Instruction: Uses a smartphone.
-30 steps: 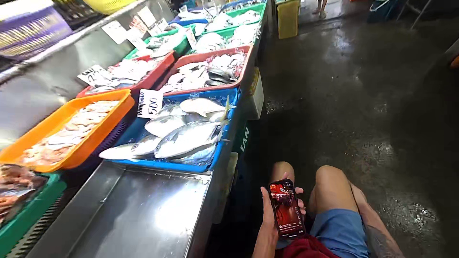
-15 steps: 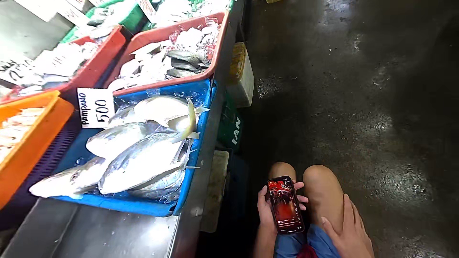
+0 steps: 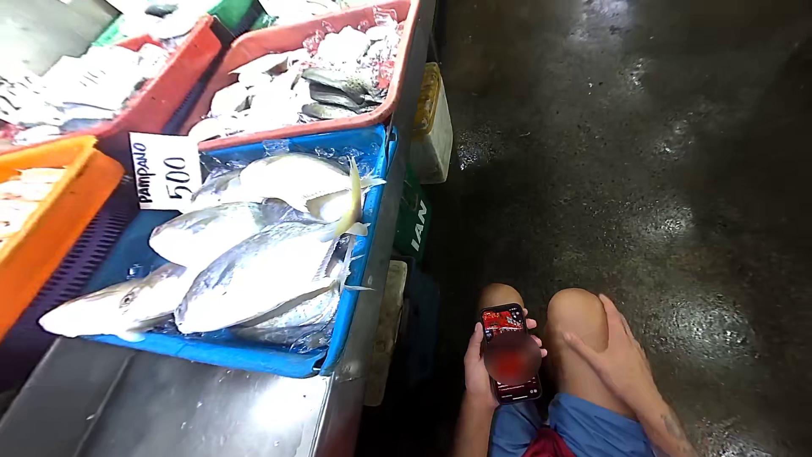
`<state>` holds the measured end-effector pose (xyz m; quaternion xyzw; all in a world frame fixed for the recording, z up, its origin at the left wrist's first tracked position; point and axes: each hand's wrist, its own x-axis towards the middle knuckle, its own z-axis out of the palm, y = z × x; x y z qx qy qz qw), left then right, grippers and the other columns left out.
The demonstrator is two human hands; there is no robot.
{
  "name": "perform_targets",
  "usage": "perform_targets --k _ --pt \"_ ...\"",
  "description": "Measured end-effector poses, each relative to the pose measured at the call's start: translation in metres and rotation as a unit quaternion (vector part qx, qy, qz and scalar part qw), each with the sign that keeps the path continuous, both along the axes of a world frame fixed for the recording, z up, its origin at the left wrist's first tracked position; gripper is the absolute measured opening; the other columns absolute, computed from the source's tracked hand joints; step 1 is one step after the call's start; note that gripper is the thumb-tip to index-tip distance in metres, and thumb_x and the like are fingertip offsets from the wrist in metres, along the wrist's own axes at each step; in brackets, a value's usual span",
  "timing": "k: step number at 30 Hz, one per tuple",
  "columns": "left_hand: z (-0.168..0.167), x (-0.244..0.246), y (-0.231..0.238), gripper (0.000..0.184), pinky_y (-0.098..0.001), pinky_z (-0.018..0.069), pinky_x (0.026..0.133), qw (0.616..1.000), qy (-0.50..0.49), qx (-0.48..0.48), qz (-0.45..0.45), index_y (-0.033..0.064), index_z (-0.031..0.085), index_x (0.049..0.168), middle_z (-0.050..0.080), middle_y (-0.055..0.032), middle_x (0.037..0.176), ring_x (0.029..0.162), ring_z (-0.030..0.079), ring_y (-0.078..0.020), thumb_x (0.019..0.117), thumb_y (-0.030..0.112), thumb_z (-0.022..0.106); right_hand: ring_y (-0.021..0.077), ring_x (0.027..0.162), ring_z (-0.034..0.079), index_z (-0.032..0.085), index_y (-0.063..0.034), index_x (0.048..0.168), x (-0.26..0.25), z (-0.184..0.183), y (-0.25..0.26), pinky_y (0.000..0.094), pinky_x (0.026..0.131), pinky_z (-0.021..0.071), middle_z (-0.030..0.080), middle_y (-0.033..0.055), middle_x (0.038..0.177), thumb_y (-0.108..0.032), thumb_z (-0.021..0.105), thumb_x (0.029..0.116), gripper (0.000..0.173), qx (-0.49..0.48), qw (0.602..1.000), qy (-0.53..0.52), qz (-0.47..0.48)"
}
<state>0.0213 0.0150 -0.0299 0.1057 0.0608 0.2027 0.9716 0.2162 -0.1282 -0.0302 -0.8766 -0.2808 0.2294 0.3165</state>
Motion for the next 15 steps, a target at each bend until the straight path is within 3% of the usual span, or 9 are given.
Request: perform_targets --k 3,6,8,10,12,13,15 --pt "0.002 -0.002 0.001 0.075 -0.0565 0.0498 0.103 1.000 0.011 -0.018 0.021 0.0058 0.050 0.145 0.055 -0.0235 0.143 0.121 0.062 -0.0388 0.0982 0.064 0.045 0.0449 0.140 0.045 0.022 -0.0076 0.163 -0.033 -0.006 -0.036 0.0679 0.104 0.0425 0.037 0.0234 0.160 -0.075 0.068 0.0662 0.127 0.004 0.999 -0.024 -0.027" --pt "0.006 -0.004 0.001 0.077 -0.0617 0.0531 0.095 0.999 0.007 -0.035 -0.001 0.0126 0.048 0.149 0.050 -0.0210 0.151 0.123 0.061 -0.0421 0.0985 0.069 0.037 0.0435 0.142 0.043 0.019 -0.0039 0.162 -0.056 -0.001 -0.065 0.0647 0.108 0.0407 0.035 0.0256 0.160 -0.071 0.073 0.0617 0.132 -0.017 0.999 -0.005 -0.035" --pt "0.008 -0.004 0.000 0.077 -0.0614 0.0552 0.090 0.999 0.009 -0.042 -0.017 0.0156 0.047 0.150 0.047 -0.0211 0.153 0.120 0.063 -0.0436 0.0975 0.071 0.035 0.0460 0.142 0.041 0.014 0.0009 0.162 -0.067 0.009 -0.081 0.0636 0.111 0.0391 0.030 0.0301 0.161 -0.064 0.079 0.0638 0.134 -0.035 0.999 0.018 -0.026" --pt "0.007 -0.002 0.000 0.078 -0.0586 0.0572 0.085 0.999 0.009 -0.039 -0.019 0.0145 0.047 0.149 0.050 -0.0232 0.149 0.113 0.066 -0.0432 0.0959 0.070 0.034 0.0499 0.140 0.043 0.009 0.0059 0.161 -0.074 0.020 -0.091 0.0639 0.111 0.0392 0.028 0.0346 0.160 -0.056 0.082 0.0694 0.133 -0.067 0.997 0.029 -0.009" --pt "0.003 -0.001 0.001 0.079 -0.0582 0.0574 0.083 0.999 0.001 -0.029 -0.016 0.0124 0.048 0.148 0.057 -0.0241 0.139 0.107 0.067 -0.0419 0.0917 0.067 0.042 0.0523 0.138 0.045 0.006 0.0090 0.160 -0.076 0.027 -0.093 0.0649 0.109 0.0405 0.028 0.0376 0.158 -0.055 0.082 0.0742 0.131 -0.096 0.995 0.026 0.006" --pt "0.002 -0.001 0.002 0.081 -0.0583 0.0572 0.084 1.000 -0.006 -0.022 -0.015 0.0118 0.047 0.150 0.060 -0.0234 0.135 0.106 0.067 -0.0407 0.0903 0.065 0.046 0.0523 0.137 0.046 0.006 0.0090 0.159 -0.074 0.026 -0.089 0.0648 0.109 0.0415 0.029 0.0379 0.157 -0.058 0.081 0.0741 0.132 -0.105 0.994 0.018 0.004" --pt "0.001 -0.003 0.001 0.081 -0.0580 0.0569 0.085 1.000 -0.001 -0.015 -0.012 0.0108 0.045 0.151 0.062 -0.0227 0.129 0.104 0.067 -0.0394 0.0900 0.063 0.045 0.0535 0.132 0.050 0.015 0.0088 0.158 -0.063 0.018 -0.069 0.0671 0.104 0.0445 0.036 0.0379 0.153 -0.068 0.081 0.0660 0.137 -0.102 0.994 -0.015 -0.030"
